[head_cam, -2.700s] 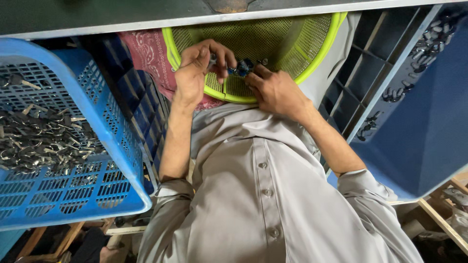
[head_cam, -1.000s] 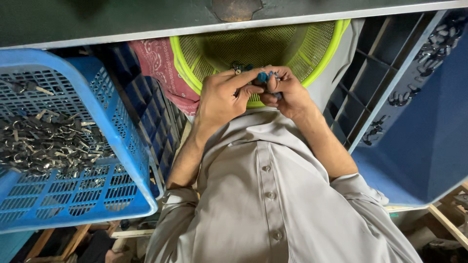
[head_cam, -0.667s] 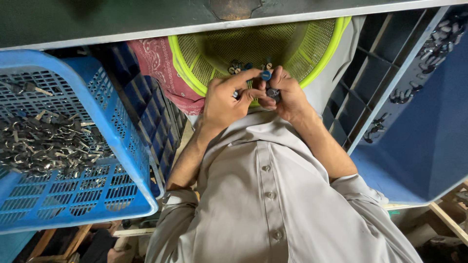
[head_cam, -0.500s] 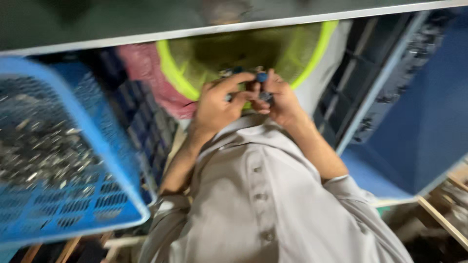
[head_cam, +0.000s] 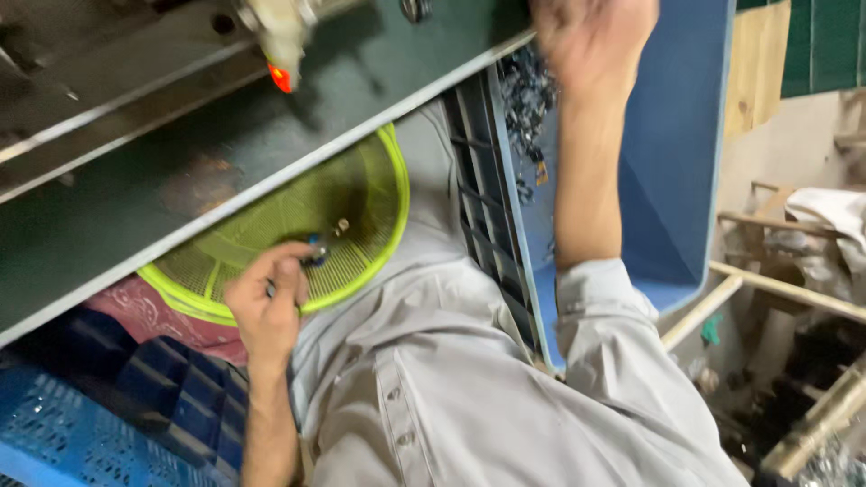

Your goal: The person picks small metal fitting bodies and blue plastic inserts from bins on the workbench, presses the inserts into the fittings by hand, and drops completed assemblies into a green colander basket. They later scoop finished assemblies between larger bins to consolidate them.

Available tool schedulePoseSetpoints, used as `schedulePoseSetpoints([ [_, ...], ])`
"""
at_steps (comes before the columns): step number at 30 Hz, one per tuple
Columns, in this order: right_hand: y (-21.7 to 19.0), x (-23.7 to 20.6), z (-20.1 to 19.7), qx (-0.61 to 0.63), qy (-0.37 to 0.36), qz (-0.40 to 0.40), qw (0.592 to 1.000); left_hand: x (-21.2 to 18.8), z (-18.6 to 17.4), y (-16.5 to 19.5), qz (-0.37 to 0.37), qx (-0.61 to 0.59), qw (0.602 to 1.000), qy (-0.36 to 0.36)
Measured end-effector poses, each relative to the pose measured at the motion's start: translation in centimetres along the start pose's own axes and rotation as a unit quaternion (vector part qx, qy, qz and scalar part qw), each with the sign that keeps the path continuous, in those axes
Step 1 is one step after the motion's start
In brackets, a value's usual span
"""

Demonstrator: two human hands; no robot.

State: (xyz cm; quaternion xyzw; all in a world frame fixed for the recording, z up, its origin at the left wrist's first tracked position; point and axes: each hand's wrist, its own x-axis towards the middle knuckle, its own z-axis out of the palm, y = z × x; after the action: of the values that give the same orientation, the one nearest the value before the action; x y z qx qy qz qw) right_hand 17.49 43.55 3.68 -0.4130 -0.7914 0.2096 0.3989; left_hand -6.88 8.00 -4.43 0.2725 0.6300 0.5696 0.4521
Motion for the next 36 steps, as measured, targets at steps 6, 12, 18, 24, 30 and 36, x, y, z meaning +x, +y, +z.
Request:
schedulePoseSetpoints([
  [6,-7.5,-11.6,8.0,0.701,-0.227,0.431,0.52,-0.9,2.0,0.7,0.045,-0.162,0.985,0.038],
  [12,-9.6,-18.8,14.5,0.635,-0.215,0.602,0.434,-0.4,4.7,1.0,0.008,-0.13,0.991,0.0],
  [18,-9.4,-18.3,14.4,0.673,-0.211,0.597,0.383,0.6,4.4,1.1,0.033,-0.236,0.971,0.016],
  [24,-10.6,-18.2,14.7,0.673,-0.211,0.628,0.329,0.3,5.3,0.5,0.192,-0.397,0.892,0.1],
  [30,-11.4,-19.3,15.1,0.718,-0.122,0.642,0.239,2.2,6.7,0.1,0.274,-0.238,0.929,0.076],
  [36,-9.8,-19.9,15.0,0.759,-0.147,0.585,0.243,1.1,6.4,1.8,0.157,-0.276,0.948,-0.026],
])
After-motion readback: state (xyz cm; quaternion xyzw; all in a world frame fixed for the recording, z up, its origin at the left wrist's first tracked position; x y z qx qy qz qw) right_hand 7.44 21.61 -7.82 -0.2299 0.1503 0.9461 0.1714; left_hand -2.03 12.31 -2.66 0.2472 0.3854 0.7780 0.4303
